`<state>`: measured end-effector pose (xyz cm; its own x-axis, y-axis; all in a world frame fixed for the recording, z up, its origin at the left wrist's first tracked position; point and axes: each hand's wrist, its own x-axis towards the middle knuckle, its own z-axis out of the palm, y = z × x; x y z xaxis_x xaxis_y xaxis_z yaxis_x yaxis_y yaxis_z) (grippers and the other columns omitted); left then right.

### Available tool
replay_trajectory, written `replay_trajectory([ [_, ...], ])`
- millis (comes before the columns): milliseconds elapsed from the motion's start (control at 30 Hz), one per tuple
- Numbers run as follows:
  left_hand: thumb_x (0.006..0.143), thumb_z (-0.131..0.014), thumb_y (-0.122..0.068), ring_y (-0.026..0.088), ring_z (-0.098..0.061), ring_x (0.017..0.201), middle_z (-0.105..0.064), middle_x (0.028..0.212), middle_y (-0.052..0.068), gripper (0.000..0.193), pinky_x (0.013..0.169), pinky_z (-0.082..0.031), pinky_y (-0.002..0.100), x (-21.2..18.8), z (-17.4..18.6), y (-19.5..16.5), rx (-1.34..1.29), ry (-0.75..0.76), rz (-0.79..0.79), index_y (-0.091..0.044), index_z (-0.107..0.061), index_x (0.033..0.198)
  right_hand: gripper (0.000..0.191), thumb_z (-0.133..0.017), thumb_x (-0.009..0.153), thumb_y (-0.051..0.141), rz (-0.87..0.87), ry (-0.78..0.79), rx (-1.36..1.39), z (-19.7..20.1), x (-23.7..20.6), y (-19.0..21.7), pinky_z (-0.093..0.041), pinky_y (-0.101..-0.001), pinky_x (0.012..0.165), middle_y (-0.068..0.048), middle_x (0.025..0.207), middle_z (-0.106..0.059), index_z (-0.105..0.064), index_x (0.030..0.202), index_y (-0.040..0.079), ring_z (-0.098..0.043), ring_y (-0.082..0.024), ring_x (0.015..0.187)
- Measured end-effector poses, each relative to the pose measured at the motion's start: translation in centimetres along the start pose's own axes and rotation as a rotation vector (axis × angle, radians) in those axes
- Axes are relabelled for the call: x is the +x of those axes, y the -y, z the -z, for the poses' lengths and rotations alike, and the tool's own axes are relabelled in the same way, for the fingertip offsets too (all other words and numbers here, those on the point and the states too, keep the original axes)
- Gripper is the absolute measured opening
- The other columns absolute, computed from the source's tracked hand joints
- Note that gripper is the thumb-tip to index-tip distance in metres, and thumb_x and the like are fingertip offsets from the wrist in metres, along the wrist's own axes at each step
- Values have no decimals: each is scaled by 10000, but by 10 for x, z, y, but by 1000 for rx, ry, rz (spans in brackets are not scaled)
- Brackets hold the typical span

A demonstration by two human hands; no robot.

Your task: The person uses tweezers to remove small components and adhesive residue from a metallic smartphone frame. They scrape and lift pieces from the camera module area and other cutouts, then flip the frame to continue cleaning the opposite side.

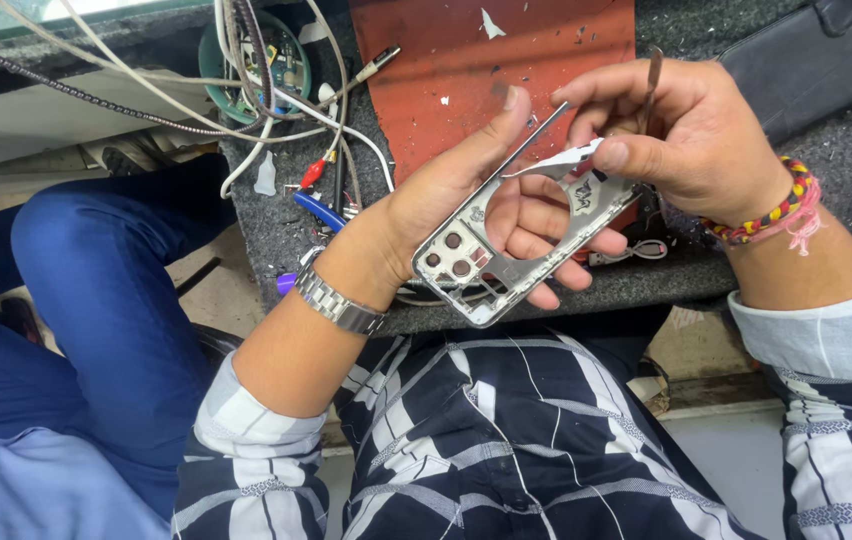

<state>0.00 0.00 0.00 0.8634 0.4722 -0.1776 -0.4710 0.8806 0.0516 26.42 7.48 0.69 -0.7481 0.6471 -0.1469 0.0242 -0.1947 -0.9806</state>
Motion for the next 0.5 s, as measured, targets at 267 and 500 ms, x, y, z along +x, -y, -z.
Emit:
replay_trajectory([
  [267,1018,-349,-720,373,-750,910,-624,1298,411,884,739,-641,486,1,-3,0,126,14,-42,11,-438,1508,415,-629,1053,156,22,-3,38,-23,9,16,-593,-262,941,-92,1257,-698,-554,1421,-20,-712,-133,1084],
  [500,967,-376,-734,330,-756,884,-645,1257,373,916,726,-645,460,3,-1,-3,199,7,-47,25,-466,1473,370,-584,1119,181,15,-22,37,-26,9,13,-586,-280,1004,-104,1200,-708,-548,1422,-27,-701,-135,1129],
])
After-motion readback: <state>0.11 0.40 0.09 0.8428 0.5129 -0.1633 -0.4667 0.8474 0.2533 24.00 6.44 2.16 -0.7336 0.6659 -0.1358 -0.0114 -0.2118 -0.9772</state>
